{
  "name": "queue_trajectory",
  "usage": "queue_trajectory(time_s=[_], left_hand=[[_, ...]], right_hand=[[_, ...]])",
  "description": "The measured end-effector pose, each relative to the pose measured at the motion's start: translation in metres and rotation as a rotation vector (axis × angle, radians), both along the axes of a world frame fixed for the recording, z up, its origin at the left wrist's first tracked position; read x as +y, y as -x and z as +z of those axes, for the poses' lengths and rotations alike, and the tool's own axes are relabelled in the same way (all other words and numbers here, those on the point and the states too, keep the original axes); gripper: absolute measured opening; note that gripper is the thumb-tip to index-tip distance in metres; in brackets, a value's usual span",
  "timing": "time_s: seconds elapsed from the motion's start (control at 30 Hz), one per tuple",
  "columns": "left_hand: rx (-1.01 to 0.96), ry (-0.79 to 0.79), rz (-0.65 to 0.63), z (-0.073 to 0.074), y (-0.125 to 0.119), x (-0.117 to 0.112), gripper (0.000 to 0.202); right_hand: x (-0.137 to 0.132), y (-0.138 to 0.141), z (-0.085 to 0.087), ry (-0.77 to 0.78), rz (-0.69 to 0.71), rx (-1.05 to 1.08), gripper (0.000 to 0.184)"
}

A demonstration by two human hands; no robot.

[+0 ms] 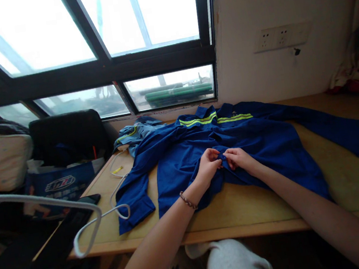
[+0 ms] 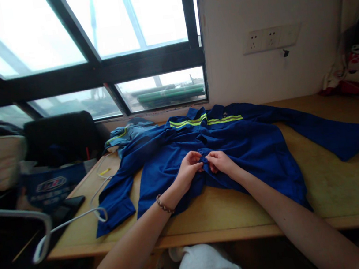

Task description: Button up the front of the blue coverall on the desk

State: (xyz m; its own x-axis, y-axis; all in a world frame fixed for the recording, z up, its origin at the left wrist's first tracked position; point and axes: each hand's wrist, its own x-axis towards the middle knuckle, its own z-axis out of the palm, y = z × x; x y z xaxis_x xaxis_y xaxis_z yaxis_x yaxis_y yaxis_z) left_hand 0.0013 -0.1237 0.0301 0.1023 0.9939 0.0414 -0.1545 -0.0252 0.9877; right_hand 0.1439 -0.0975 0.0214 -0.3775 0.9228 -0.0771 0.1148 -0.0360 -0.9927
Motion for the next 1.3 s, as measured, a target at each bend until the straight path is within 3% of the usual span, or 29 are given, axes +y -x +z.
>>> queue_trajectory(time_s=[0.67,0.77,0.9,1.0,1.1,1.2,1.3], left_hand=[[0.053,-0.011,-0.024,-0.003,0.001,0.003,0.027],[0.178,-0.063,-0.034,-0.007,0.001,0.004,0.026],[0.535,-0.278,-0.028,-0.001,0.006,-0.011,0.03],[0.753,-0.473,-0.022,0.01,0.022,-0.043,0.048],[1.037,-0.56,0.006,0.011,0.056,-0.084,0.059],[1.319,-0.524,0.087,-0.001,0.1,-0.117,0.046],[1.471,-0.512,0.197,-0.012,0.139,-0.139,0.034]], right_hand=[[0.001,-0.001,-0.004,-0.014,0.015,-0.031,0.027],[0.004,-0.002,-0.007,-0.045,0.043,-0.107,0.026],[0.0,-0.011,0.002,-0.107,0.122,-0.295,0.022],[-0.025,-0.035,0.014,-0.332,0.162,-0.499,0.021],[-0.067,-0.078,0.014,-0.629,0.114,-0.714,0.029],[-0.105,-0.135,-0.002,-0.819,-0.055,-0.936,0.045],[-0.128,-0.191,-0.027,-0.929,-0.23,-1.088,0.041]])
